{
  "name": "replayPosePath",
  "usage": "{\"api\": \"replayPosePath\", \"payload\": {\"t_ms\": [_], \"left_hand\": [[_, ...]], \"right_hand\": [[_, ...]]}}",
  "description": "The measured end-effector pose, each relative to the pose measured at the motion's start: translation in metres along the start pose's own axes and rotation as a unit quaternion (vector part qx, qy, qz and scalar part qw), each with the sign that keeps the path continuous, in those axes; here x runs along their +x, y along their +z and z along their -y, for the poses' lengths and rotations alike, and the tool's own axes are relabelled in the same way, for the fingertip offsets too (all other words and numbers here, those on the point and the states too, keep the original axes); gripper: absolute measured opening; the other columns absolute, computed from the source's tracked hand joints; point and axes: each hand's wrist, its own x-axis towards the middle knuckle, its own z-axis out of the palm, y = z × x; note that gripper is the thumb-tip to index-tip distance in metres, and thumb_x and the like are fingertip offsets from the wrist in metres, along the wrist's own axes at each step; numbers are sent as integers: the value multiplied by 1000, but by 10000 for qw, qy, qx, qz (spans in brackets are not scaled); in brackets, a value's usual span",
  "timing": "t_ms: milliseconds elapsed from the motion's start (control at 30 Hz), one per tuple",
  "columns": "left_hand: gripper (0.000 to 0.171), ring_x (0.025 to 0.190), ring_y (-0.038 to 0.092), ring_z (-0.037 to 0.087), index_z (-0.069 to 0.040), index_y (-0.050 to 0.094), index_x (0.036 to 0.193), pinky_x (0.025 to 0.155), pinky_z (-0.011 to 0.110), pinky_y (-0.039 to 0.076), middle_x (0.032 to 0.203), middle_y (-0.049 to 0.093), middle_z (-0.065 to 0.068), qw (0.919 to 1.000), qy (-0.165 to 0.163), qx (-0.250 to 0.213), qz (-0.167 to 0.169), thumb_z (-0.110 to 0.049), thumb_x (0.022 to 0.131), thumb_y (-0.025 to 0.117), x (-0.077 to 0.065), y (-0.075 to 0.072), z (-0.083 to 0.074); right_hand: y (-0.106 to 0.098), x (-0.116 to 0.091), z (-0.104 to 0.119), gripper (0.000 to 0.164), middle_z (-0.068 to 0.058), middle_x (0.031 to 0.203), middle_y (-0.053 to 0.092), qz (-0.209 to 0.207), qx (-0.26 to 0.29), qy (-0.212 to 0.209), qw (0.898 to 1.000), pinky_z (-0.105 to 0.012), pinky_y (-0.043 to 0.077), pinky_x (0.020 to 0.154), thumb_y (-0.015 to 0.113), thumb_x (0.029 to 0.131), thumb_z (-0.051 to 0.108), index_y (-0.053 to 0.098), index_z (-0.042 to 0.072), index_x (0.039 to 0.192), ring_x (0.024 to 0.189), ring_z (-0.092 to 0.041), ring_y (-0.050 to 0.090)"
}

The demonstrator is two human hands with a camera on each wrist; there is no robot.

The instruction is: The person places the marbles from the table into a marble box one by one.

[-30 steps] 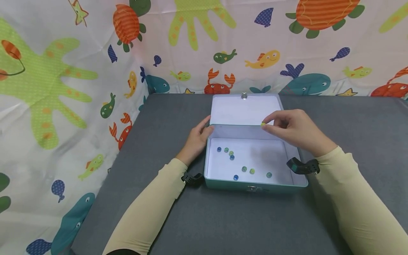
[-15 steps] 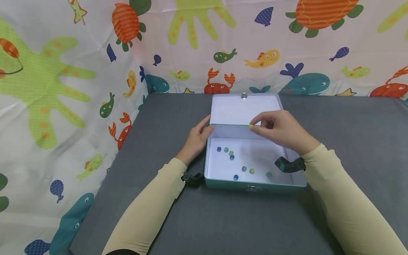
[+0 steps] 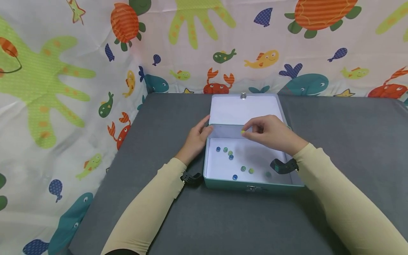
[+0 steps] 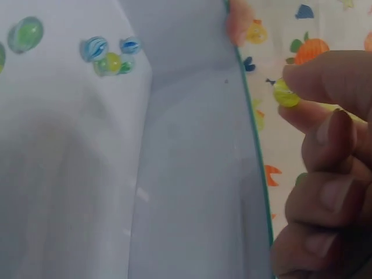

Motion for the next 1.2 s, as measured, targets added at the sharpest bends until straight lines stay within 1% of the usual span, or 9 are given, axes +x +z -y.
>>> {"api": "replayPosePath", "payload": {"t_ms": [267, 467, 600, 833, 1033, 1200], "left_hand": [[67, 132, 61, 30, -13, 34, 166, 114, 50, 45, 147, 61, 17, 10000, 38, -19, 47, -40, 106, 49, 0, -2, -3], [66, 136, 58, 30, -13, 33, 166, 116, 50, 43, 150, 59, 16, 10000, 19, 46, 57, -40, 107, 49, -1, -4, -5], [66, 137, 58, 29, -13, 32, 166, 117, 49, 42, 151, 58, 16, 10000, 0, 27, 68, -38, 107, 50, -2, -5, -7], [64, 130, 63, 30, -13, 35, 165, 113, 48, 46, 142, 65, 19, 9999, 104, 46, 30, -35, 107, 50, 2, -6, -5], [65, 132, 61, 29, -14, 34, 166, 114, 48, 45, 145, 63, 17, 9999, 40, 68, 91, -37, 107, 50, 3, -1, -4], [67, 135, 59, 29, -14, 33, 166, 116, 48, 43, 149, 60, 16, 10000, 0, -12, 48, -39, 107, 51, 1, -1, 0]], "right_hand": [[6, 5, -6, 13, -1, 69, 54, 363, -151, -40, 9992, -29, 36, 56, 79, 95, 19, 80, 12, 106, 61, -16, 46], [11, 9, -9, 10, 2, 65, 51, 671, -326, -127, 9971, -30, 37, 57, 79, 95, 16, 79, 11, 104, 62, -16, 46], [15, 12, -10, 8, 2, 64, 50, 822, -559, -175, 9949, -30, 38, 58, 79, 95, 15, 79, 11, 102, 62, -16, 46], [18, 12, -9, 9, 0, 66, 51, 1057, -862, 6, 9907, -32, 40, 59, 80, 94, 12, 79, 9, 103, 63, -15, 48], [19, 9, -13, 9, 1, 65, 49, 1304, -1040, 99, 9859, -32, 40, 60, 79, 93, 10, 79, 9, 102, 63, -15, 47], [21, 10, -14, 10, 1, 65, 47, 1452, -1174, 50, 9824, -32, 40, 60, 76, 94, 8, 79, 8, 103, 63, -14, 46]]}}
